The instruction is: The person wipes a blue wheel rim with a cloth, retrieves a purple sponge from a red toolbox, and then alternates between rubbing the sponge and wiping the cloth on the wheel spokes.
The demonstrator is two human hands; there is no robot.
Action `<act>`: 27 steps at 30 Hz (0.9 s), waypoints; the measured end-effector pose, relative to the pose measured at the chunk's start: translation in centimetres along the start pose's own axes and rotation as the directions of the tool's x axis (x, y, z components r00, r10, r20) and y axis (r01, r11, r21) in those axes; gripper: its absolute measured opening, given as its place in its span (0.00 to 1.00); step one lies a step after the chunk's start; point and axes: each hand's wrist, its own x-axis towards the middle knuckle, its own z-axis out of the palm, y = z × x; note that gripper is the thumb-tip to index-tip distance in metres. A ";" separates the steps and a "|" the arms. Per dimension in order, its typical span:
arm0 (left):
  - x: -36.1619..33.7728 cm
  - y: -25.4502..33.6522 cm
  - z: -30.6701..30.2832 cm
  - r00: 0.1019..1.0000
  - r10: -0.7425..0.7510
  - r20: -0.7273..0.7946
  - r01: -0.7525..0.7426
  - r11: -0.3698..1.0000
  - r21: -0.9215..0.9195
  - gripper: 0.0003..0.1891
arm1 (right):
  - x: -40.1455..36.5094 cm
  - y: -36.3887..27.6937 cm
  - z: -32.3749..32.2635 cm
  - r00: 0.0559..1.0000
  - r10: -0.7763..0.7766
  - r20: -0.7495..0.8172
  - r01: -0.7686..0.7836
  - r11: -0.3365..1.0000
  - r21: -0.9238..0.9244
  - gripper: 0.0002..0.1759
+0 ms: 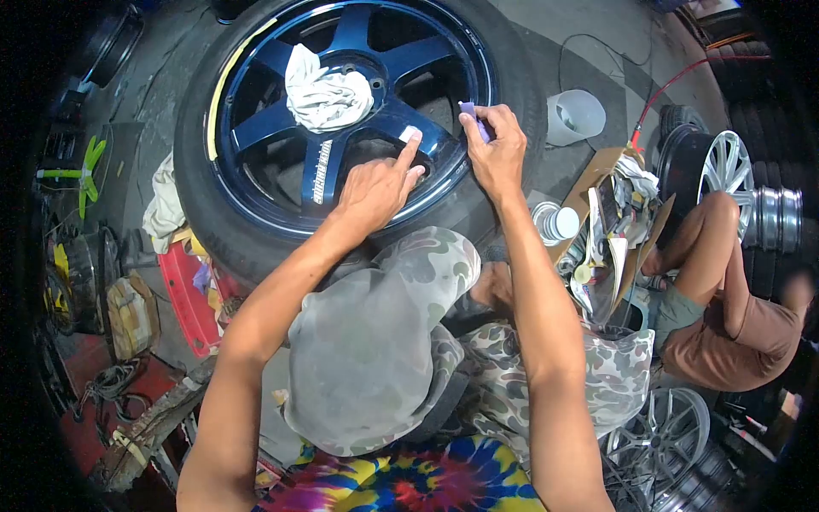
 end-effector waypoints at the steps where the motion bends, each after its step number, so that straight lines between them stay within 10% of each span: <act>1: 0.0 0.1 -0.4 1.000 0.002 0.000 -0.002 1.000 0.003 0.34 | 0.0 0.0 0.0 1.000 0.000 -0.003 0.000 1.000 0.002 0.10; 6: 0.3 1.2 -1.0 0.963 -0.250 0.098 0.251 0.968 -0.003 0.32 | 0.0 0.2 0.1 1.000 -0.016 -0.011 0.016 1.000 -0.012 0.11; 12: -2.8 1.7 -4.4 0.998 0.036 -0.053 -0.047 0.971 -0.233 0.17 | 0.0 0.4 0.1 0.997 -0.046 -0.064 0.044 0.998 -0.036 0.13; 27: -30.2 2.4 -15.9 0.795 -0.485 -0.364 0.405 0.872 -0.276 0.15 | -0.9 0.5 -0.2 0.986 -0.062 0.156 0.070 0.997 -0.043 0.16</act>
